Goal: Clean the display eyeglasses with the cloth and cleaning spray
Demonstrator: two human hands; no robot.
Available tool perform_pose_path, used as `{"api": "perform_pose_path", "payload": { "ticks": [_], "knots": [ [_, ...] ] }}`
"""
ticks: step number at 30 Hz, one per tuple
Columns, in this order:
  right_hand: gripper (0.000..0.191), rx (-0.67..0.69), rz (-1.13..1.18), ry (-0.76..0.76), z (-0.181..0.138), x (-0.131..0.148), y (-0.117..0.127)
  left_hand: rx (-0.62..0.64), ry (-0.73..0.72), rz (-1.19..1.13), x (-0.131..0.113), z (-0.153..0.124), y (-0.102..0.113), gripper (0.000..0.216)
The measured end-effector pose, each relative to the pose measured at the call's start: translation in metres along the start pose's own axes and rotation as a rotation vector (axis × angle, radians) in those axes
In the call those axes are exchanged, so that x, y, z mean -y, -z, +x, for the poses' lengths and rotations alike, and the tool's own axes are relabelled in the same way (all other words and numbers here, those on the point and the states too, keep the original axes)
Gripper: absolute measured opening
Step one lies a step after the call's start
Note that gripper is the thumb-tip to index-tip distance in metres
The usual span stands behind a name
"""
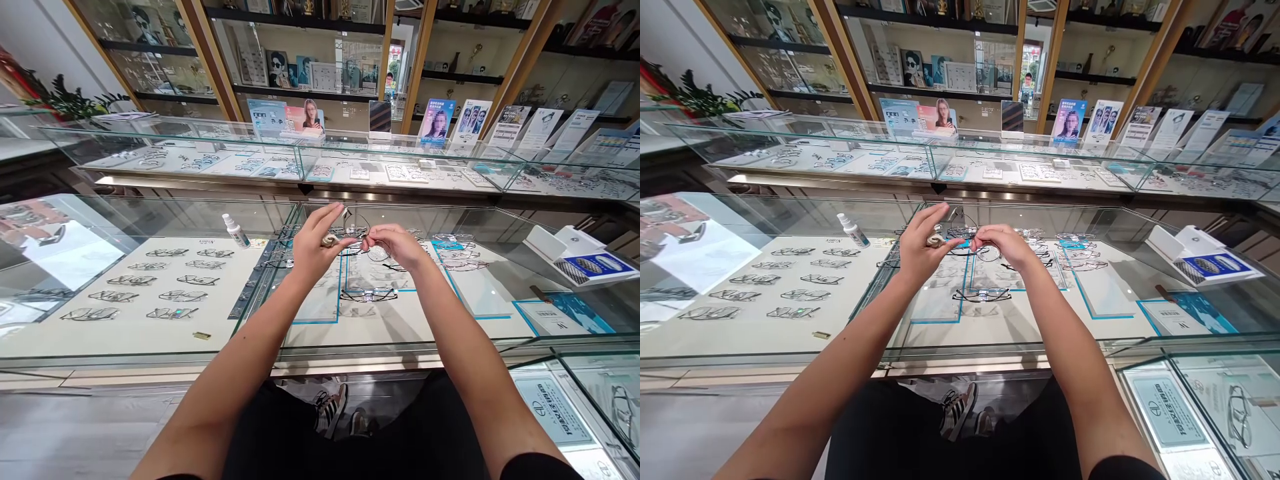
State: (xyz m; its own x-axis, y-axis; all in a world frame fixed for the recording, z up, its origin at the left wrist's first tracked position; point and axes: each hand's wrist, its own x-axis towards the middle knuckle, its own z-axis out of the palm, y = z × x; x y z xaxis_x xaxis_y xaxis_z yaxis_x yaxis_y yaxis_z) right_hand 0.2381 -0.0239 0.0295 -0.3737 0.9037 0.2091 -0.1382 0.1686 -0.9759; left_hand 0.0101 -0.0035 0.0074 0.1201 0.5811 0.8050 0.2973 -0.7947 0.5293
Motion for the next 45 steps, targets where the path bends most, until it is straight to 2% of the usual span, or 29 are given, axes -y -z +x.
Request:
{"api": "perform_pose_path", "payload": {
  "ticks": [5,9,13,15,20,23,27,29,32,34,37,40,42,45],
  "knots": [
    [0.027,0.055,-0.063,-0.035,-0.002,0.001,0.002,0.086,-0.089,0.063,0.007,-0.003,-0.001,0.070],
    [0.026,-0.010,-0.117,-0.012,-0.001,0.000,0.001,0.047,-0.215,0.210,0.011,-0.003,-0.002,0.066],
    [0.031,-0.112,-0.182,0.056,0.000,-0.003,-0.003,-0.025,-0.312,0.251,0.014,-0.003,-0.004,0.061],
    [0.030,-0.206,-0.210,0.154,0.001,-0.003,-0.003,-0.064,-0.348,0.241,0.014,-0.003,-0.004,0.060],
    [0.012,-0.598,-0.429,0.596,-0.002,-0.001,0.003,-0.197,-0.312,0.285,0.013,0.000,0.000,0.061],
    [0.034,-0.642,-0.560,0.686,-0.003,-0.004,0.005,-0.284,-0.232,0.289,0.012,0.004,0.003,0.064],
    [0.061,-0.554,-0.647,0.692,-0.005,-0.009,0.003,-0.389,-0.170,0.225,0.008,0.008,0.004,0.064],
    [0.066,-0.520,-0.709,0.700,-0.008,-0.007,-0.001,-0.420,-0.131,0.192,0.003,0.010,0.005,0.063],
    [0.061,-0.461,-0.790,0.718,-0.012,0.010,-0.010,-0.433,-0.078,0.115,-0.011,0.022,0.010,0.061],
    [0.057,-0.431,-0.833,0.734,-0.015,0.033,-0.017,-0.411,-0.076,0.081,-0.025,0.036,0.017,0.060],
    [0.056,-0.426,-0.921,0.776,-0.019,0.078,-0.024,-0.407,-0.154,0.110,-0.051,0.066,0.031,0.062],
    [0.067,-0.423,-0.975,0.838,-0.024,0.118,-0.031,-0.441,-0.252,0.145,-0.081,0.091,0.043,0.063],
    [0.075,-0.450,-0.998,0.887,-0.029,0.135,-0.036,-0.464,-0.300,0.148,-0.101,0.099,0.048,0.062],
    [0.074,-0.528,-1.019,0.990,-0.035,0.143,-0.043,-0.496,-0.345,0.129,-0.125,0.097,0.050,0.061]
  ]
}}
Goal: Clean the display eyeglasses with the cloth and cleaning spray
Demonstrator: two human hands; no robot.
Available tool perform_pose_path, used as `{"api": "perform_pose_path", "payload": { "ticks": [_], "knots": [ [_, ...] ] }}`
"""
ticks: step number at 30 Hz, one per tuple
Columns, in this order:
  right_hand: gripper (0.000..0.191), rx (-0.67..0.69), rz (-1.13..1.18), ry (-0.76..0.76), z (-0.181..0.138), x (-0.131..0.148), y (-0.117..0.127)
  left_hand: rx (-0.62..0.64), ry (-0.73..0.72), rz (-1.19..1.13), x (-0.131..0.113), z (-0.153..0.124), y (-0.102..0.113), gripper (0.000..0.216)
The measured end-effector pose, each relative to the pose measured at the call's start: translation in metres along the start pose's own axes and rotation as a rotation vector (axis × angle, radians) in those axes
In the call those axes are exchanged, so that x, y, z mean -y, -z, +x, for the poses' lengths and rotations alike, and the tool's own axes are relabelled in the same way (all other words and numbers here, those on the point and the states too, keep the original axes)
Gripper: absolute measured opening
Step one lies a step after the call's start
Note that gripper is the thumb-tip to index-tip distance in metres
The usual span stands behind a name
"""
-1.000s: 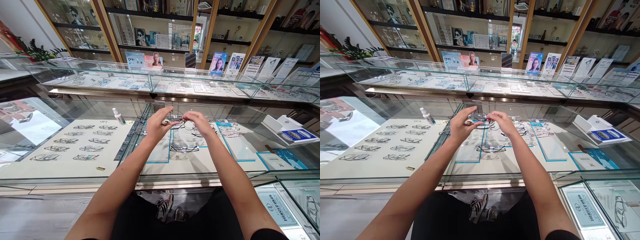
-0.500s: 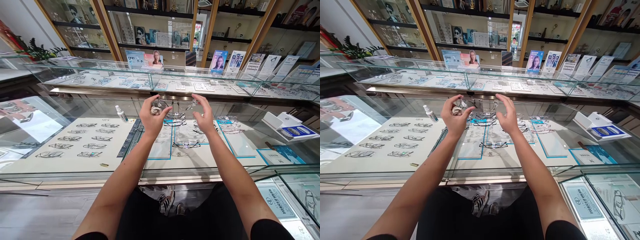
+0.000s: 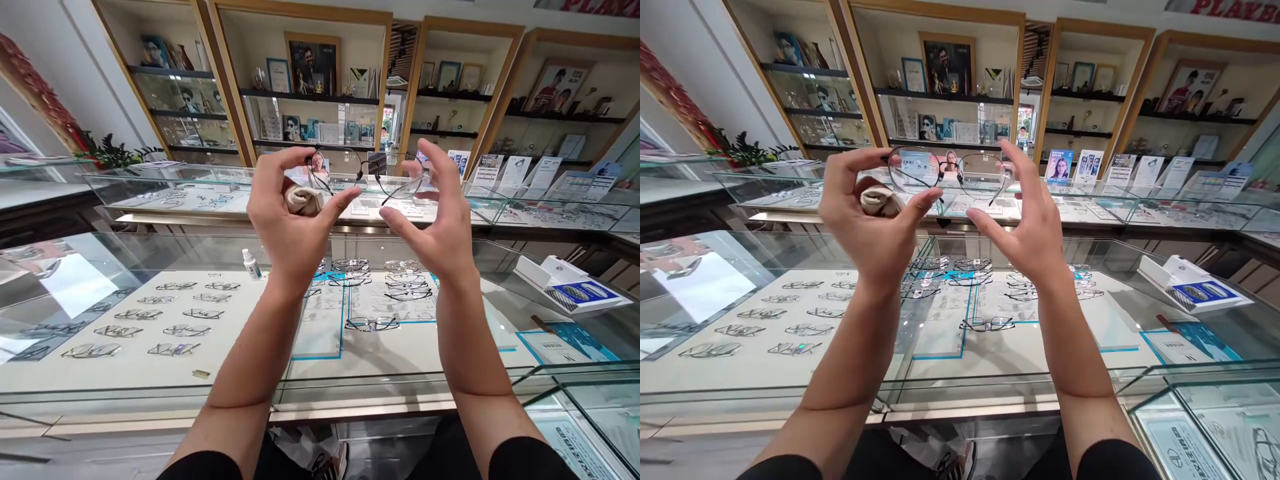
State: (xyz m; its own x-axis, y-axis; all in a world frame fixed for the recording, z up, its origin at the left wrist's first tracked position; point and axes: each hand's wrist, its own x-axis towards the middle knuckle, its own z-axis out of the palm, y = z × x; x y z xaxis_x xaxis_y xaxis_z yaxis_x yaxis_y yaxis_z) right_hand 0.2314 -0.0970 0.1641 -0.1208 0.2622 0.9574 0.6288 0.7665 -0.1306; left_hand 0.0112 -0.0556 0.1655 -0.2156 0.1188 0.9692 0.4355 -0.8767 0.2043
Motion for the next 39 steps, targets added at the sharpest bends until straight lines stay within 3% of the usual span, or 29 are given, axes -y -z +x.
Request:
{"api": "perform_pose_path", "payload": {
  "ticks": [3,7,16,26,39],
  "knots": [
    [0.071,-0.095,-0.033,0.053,-0.003,0.005,0.002,-0.053,-0.047,0.035,-0.013,-0.004,0.004,0.062],
    [0.066,-0.112,-0.055,0.094,-0.006,0.006,0.007,-0.079,-0.104,0.104,-0.009,-0.008,0.005,0.058],
    [0.051,-0.049,-0.101,0.024,-0.005,-0.008,0.000,0.048,-0.052,0.077,0.007,-0.004,0.002,0.056],
    [0.048,0.047,0.138,-0.094,-0.004,-0.034,-0.005,0.220,0.020,0.038,0.024,0.001,-0.001,0.059],
    [0.046,0.039,0.093,-0.066,-0.002,-0.034,-0.007,0.212,0.055,-0.010,0.021,0.002,-0.002,0.057]
  ]
}}
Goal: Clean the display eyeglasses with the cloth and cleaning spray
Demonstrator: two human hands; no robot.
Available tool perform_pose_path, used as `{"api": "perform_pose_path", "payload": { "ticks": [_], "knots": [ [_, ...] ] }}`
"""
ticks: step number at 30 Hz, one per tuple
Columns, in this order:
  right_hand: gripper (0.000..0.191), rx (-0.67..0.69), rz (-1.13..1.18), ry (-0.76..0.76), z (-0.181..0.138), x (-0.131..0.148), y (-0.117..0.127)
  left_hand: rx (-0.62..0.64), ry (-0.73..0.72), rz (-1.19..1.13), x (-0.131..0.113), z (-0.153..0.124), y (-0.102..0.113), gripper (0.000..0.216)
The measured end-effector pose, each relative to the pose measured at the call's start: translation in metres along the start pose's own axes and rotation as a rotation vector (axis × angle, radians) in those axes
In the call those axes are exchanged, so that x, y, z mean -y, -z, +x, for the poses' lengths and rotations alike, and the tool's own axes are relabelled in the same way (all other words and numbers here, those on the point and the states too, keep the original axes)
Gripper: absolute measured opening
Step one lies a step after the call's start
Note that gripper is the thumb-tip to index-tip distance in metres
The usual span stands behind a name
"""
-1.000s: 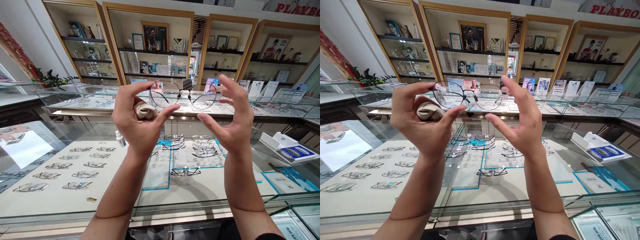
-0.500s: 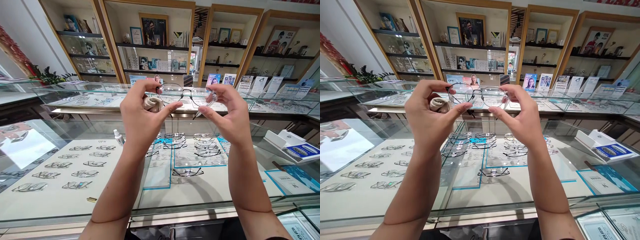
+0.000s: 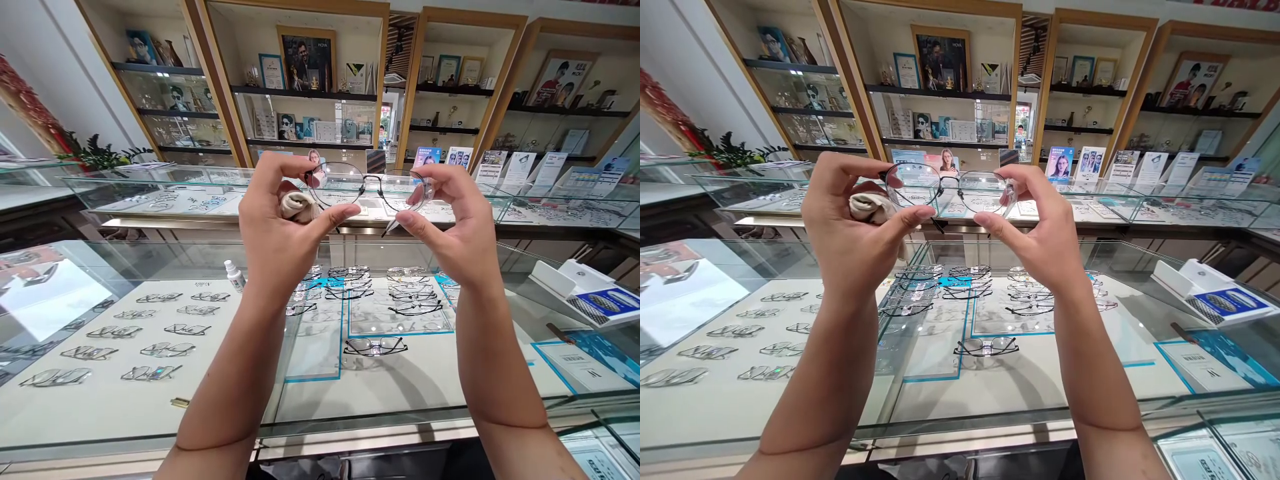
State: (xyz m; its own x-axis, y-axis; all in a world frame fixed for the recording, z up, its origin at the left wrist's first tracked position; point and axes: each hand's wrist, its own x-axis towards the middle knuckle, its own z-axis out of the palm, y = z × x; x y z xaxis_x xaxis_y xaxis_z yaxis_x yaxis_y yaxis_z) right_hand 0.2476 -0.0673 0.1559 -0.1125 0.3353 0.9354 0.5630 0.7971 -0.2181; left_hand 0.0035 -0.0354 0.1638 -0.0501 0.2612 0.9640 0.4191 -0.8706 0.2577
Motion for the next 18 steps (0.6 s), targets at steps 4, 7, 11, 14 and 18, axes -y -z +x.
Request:
{"api": "perform_pose_path", "payload": {
  "ticks": [4,7,11,14,18],
  "knots": [
    [0.045,-0.031,-0.008,0.023,0.0000,0.0018,0.0014,0.011,0.006,-0.014,0.0002,0.0011,0.0019,0.062],
    [0.044,-0.039,-0.007,0.028,0.0004,0.0024,0.0042,0.034,-0.009,-0.015,0.0026,0.0023,0.0048,0.060],
    [0.045,-0.032,-0.023,0.024,0.0007,0.0039,0.0072,0.060,-0.059,-0.017,0.0074,0.0033,0.0064,0.056],
    [0.043,-0.022,-0.039,0.014,0.0004,0.0060,0.0080,0.043,-0.064,-0.014,0.0082,0.0027,0.0045,0.057],
    [0.041,-0.009,-0.080,0.010,-0.0004,0.0077,0.0094,0.047,0.002,0.008,0.0038,0.0008,0.0016,0.057]
  ]
}}
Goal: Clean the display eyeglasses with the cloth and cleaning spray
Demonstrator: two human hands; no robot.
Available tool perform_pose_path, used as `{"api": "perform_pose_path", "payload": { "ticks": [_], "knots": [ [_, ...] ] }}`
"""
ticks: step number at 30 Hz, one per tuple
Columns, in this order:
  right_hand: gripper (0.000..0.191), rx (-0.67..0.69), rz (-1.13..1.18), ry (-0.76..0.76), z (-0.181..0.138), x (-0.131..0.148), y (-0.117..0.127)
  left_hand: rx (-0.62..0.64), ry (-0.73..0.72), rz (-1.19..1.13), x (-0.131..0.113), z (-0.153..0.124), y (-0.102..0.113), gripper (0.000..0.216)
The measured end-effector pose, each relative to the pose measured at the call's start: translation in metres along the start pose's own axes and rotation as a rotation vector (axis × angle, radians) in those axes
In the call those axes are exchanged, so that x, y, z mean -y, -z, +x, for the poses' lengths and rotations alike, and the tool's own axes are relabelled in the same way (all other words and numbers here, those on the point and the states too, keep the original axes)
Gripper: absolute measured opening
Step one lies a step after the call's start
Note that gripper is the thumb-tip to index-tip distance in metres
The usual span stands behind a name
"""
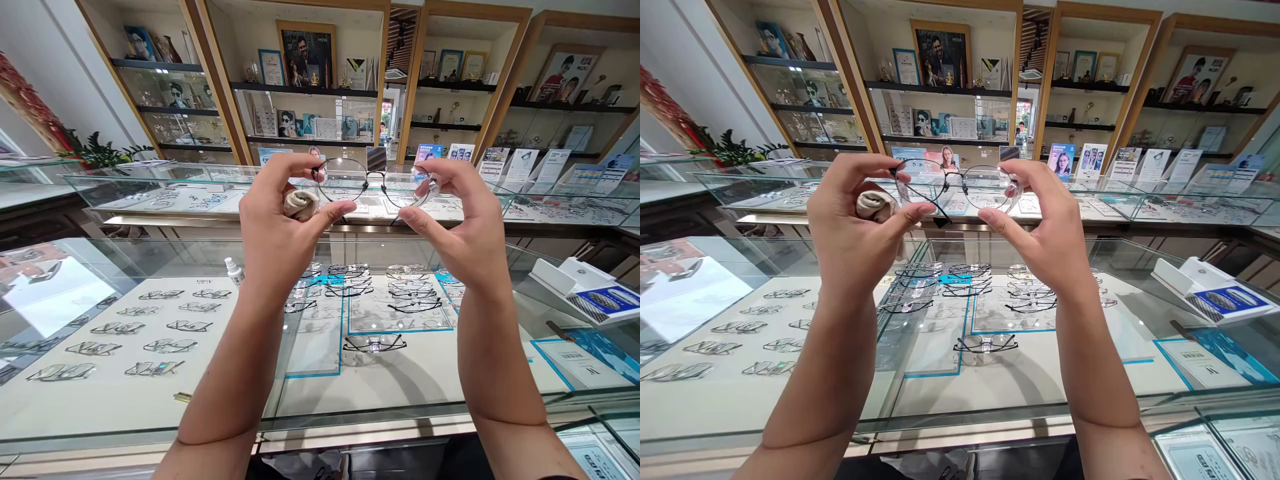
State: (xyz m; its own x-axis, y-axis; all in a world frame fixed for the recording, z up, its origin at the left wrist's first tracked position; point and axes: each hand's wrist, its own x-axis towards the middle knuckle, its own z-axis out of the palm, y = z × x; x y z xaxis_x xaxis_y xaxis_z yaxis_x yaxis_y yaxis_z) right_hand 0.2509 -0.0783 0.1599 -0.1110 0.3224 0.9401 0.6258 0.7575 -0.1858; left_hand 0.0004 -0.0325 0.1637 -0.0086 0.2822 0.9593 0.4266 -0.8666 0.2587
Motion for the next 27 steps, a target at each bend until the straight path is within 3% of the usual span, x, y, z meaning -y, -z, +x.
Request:
{"api": "perform_pose_path", "payload": {
  "ticks": [6,18,27],
  "knots": [
    [0.043,-0.004,-0.019,0.002,0.0006,0.0006,0.0035,0.021,0.041,-0.012,-0.0049,-0.0016,-0.0005,0.055],
    [0.042,-0.056,-0.032,0.002,0.0003,0.0063,0.0015,-0.024,-0.086,-0.008,-0.0010,-0.0021,-0.0028,0.052],
    [0.046,-0.033,0.001,-0.039,-0.0008,0.0047,0.0051,-0.037,-0.077,-0.039,-0.0018,-0.0025,-0.0032,0.052]
  ]
}}
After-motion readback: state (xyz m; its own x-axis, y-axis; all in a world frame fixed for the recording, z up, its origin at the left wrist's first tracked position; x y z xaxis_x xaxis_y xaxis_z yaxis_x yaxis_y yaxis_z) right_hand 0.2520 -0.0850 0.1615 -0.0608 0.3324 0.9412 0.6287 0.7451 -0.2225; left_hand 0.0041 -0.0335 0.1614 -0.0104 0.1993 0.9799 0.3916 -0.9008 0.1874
